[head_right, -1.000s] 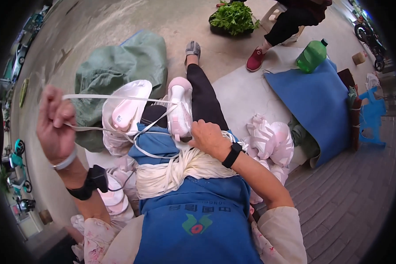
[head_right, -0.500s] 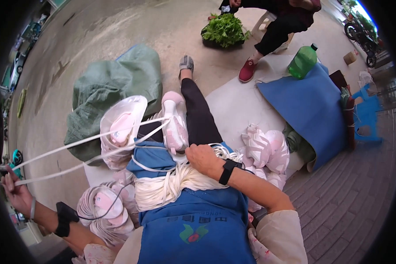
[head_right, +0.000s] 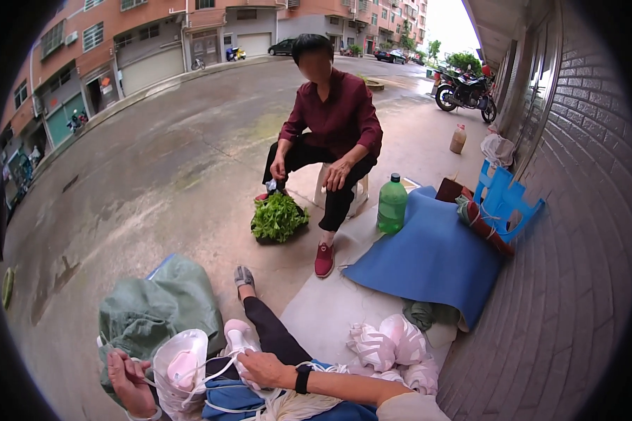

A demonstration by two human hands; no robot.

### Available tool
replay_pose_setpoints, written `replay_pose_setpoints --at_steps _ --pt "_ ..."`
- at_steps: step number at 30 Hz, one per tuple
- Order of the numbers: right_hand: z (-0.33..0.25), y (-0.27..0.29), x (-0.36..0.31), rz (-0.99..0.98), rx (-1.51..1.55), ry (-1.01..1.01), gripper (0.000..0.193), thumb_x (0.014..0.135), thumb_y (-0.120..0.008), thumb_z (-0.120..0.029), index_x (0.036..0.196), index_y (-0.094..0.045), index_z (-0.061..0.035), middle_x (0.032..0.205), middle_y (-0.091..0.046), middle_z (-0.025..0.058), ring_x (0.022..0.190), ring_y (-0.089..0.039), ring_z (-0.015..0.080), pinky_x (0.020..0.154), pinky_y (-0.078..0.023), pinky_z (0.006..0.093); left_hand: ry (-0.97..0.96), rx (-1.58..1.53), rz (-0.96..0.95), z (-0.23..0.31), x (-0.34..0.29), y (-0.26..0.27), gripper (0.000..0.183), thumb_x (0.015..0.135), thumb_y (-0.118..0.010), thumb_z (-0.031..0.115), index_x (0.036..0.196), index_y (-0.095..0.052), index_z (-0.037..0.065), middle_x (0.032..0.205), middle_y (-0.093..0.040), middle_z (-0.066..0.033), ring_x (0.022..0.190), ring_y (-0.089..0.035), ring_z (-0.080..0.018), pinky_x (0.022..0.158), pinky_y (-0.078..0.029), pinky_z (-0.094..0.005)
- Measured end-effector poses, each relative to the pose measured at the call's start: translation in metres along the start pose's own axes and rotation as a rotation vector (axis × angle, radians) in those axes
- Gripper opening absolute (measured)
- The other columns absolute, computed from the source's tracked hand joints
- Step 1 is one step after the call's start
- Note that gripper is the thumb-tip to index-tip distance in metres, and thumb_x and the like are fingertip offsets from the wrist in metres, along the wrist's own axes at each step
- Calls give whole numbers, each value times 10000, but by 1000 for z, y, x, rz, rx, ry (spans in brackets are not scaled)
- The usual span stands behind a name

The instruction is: Lacing a pair of white and pink athletic shoes.

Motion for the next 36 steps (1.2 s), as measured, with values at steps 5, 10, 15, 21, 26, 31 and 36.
replay_pose_setpoints --at_steps 5,10,15,21,26,31,36 --pt "-24 28 15 173 273 127 292 876 -589 -215 1080 -516 -19 969 -555 166 870 -592 360 754 -502 409 86 -3 -11 -1 -15 -64 173 974 -480 191 889 -503 42 669 -354 14 606 -357 -110 642 -396 -263" --pt "9 50 7 193 291 179 257 883 -561 -172 1093 -527 -28 913 -593 205 869 -600 387 754 -491 428 199 125 -90 -46 -30 -66 202 978 -462 214 920 -523 32 691 -433 14 633 -424 -79 581 -375 -202" --pt "80 140 -23 359 193 -212 781 829 -654 -181 1427 -180 -16 764 -617 117 681 -625 285 670 -504 371 234 204 7 -47 -24 -39 229 991 -418 241 930 -525 48 694 -430 20 641 -428 -79 590 -375 -212" --pt "162 243 -62 823 -171 -516 750 786 -705 -226 1372 -313 29 808 -655 129 679 -637 263 627 -512 350 166 220 58 -47 -28 -22 246 1001 -388 246 912 -518 56 707 -434 8 656 -434 -101 644 -403 -246" --pt "112 172 -61 -101 135 -254 607 797 -633 -207 1333 -410 -31 833 -660 174 785 -644 320 732 -501 408 279 335 13 -117 -13 0 194 975 -450 214 880 -518 60 650 -425 8 563 -437 -107 600 -469 -286" --pt "134 187 -49 5 -38 -342 689 783 -565 -89 1403 -270 -26 770 -636 188 741 -629 337 699 -500 407 551 308 -16 -151 -7 42 159 919 -493 203 875 -520 53 605 -448 -4 485 -473 -135 545 -547 -355" --pt "134 258 -42 369 271 -389 822 786 -637 -130 1430 -154 36 815 -642 115 751 -623 225 727 -498 338 641 238 54 -132 -17 29 176 960 -469 159 811 -501 71 672 -462 -12 588 -452 -132 583 -442 -276"
Point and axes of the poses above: each hand's wrist, its own x-axis towards the middle knuckle, its own y-axis out of the back of the hand, z = x × y, the point moved 2 cm from there along x, towards the middle knuckle
